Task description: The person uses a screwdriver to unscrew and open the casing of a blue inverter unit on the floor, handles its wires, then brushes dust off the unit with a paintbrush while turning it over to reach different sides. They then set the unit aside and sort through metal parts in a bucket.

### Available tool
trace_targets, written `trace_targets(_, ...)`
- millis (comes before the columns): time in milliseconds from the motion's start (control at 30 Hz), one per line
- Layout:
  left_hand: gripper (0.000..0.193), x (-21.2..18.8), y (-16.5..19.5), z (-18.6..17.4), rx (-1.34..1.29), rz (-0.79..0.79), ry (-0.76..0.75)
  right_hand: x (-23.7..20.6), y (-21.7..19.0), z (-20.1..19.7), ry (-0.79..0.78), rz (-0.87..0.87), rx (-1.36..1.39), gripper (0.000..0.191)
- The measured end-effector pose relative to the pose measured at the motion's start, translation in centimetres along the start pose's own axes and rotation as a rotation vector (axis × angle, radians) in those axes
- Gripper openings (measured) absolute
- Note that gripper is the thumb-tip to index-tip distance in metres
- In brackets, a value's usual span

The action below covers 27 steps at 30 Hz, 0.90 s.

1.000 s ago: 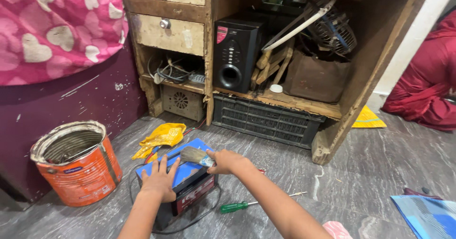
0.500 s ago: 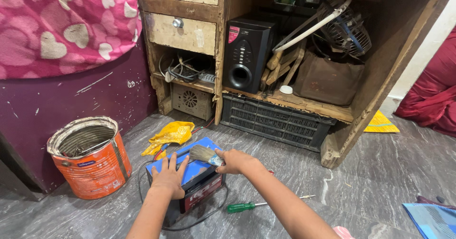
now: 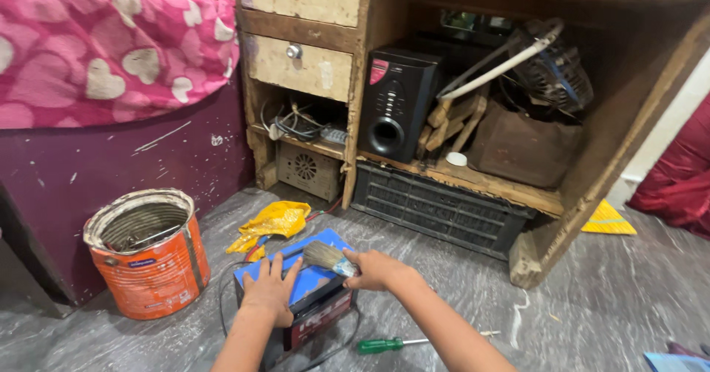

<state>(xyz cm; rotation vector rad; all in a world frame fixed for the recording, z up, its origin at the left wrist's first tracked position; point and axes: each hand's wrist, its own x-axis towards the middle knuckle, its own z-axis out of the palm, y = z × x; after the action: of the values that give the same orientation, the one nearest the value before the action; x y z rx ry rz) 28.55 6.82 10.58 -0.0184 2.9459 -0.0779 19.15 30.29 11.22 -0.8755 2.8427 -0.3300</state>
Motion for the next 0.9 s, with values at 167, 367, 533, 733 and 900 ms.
trace_targets(167,0.12,1.0,-0.1,-0.2,-0.005,-0.004,0.007,1.3,1.4,-0.1,0.012,-0.074,0.026,0.088)
trace_targets(367,0.121,2.3,-0.2,-0.6,-0.01,0.002,0.02,1.9,1.4,-1.8,-0.059,-0.02,0.038,0.089)
trace_targets(533,0.117,3.3,-0.6,-0.6,-0.026,0.013,0.072,2.6,1.3,-2.9,-0.108,0.011,0.028,0.09)
trace_targets(733,0.125,4.2,-0.9,-1.0,0.015,0.01,0.143,4.3,3.1,-2.5,-0.059,-0.072,0.019,0.088)
trace_targets(900,0.14,6.1,-1.5,-1.5,-0.004,0.013,0.129,6.6,4.9,-2.9,-0.076,-0.078,-0.012,0.09)
